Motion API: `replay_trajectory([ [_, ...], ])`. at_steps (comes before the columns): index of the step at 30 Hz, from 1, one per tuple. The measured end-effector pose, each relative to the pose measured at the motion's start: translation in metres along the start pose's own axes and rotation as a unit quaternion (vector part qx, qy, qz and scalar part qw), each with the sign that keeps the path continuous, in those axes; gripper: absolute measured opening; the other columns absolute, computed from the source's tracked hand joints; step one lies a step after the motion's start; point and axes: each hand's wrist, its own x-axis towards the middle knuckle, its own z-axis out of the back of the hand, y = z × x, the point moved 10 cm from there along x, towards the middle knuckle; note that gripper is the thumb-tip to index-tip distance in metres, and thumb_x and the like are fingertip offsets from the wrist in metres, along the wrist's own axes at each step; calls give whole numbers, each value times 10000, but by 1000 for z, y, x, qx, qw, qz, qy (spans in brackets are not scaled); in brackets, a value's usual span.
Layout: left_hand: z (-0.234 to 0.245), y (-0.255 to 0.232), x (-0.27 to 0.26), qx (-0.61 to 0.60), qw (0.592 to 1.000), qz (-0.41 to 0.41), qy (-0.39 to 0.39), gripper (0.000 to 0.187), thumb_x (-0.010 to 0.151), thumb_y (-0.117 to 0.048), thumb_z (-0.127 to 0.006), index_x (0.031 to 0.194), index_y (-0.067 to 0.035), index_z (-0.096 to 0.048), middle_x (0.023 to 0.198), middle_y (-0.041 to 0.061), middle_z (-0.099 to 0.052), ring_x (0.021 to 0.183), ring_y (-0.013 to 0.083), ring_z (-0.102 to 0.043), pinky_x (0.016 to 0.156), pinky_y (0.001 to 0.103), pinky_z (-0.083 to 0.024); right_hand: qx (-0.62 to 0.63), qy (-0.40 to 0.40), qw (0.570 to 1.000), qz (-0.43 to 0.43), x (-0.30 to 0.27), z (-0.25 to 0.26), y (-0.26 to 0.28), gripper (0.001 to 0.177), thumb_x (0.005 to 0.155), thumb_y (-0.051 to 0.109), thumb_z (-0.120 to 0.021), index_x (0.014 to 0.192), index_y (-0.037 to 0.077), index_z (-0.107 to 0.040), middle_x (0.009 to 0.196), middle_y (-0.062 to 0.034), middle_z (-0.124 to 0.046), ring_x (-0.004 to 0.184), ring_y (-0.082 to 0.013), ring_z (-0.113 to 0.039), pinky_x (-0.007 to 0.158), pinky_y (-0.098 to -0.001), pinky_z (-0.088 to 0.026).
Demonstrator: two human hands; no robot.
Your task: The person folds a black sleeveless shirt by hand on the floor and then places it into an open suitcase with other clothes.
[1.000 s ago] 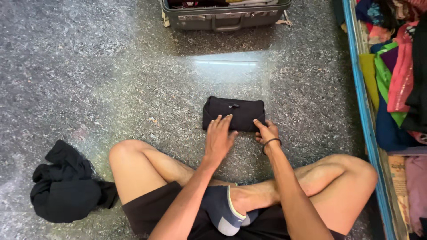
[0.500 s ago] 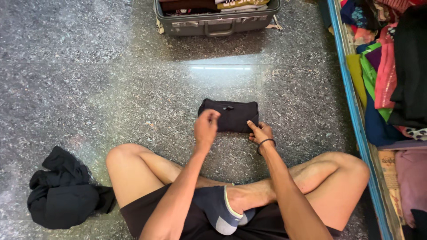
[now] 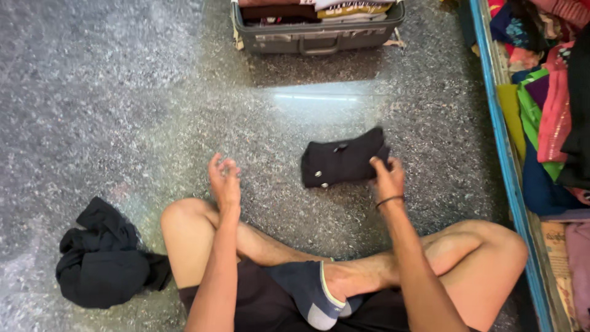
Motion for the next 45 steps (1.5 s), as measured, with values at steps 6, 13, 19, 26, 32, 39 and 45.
replay_trajectory([
  [6,-20,7,2,-3,1000,14,21,498,1008,-216,-606,1470,-91,-470,1177,97,-664,853,147,-706,646,272,-529,-286,-54,899,328,-66,-11,172,337,863,164,-825,1049,35,-575,989,-100,-660,898,-241,-651,804,-376,-524],
  [13,-28,27,3,7,997,38,64,450,1009,-198,-599,1433,-81,-503,1127,76,-687,812,134,-704,640,255,-536,-513,37,744,427,-144,-113,136,443,651,193,-902,998,123,-635,1048,-86,-628,965,-324,-591,815,-486,-460],
  [19,-40,15,-13,68,986,-60,139,327,978,-109,-577,1294,-57,-641,1055,73,-728,862,172,-707,736,291,-567,-551,208,760,273,-179,-172,42,454,695,314,-876,1064,151,-667,1135,-89,-611,1050,-340,-580,812,-514,-465],
  [26,-102,-65,-92,283,922,-192,179,214,992,-132,-597,1138,-56,-735,1133,136,-716,1086,334,-678,964,427,-517,-418,161,851,274,-108,-118,95,220,958,288,-662,968,82,-738,965,-142,-749,873,-324,-715,779,-432,-558],
  [32,-176,-80,-115,345,878,-277,182,243,1000,-171,-585,1203,-90,-692,1385,134,-628,1364,329,-524,1182,487,-349,-420,141,823,356,-62,-84,96,259,1007,253,-579,1146,83,-715,1161,-142,-735,1104,-335,-678,994,-460,-502],
  [39,-204,-30,-136,556,748,-294,211,453,1040,-375,-450,1419,-167,-586,1559,134,-459,1478,402,-330,1197,627,-173,-550,210,723,362,-71,-109,17,462,998,296,-499,1442,198,-584,1561,-91,-481,1471,-317,-365,1206,-575,-224],
  [45,-198,-34,-126,546,736,-299,268,498,1037,-401,-445,1468,-176,-556,1573,131,-440,1483,393,-318,1198,614,-169,-552,242,706,373,-71,-106,15,499,979,298,-504,1467,203,-549,1586,-111,-433,1466,-346,-350,1194,-584,-219],
])
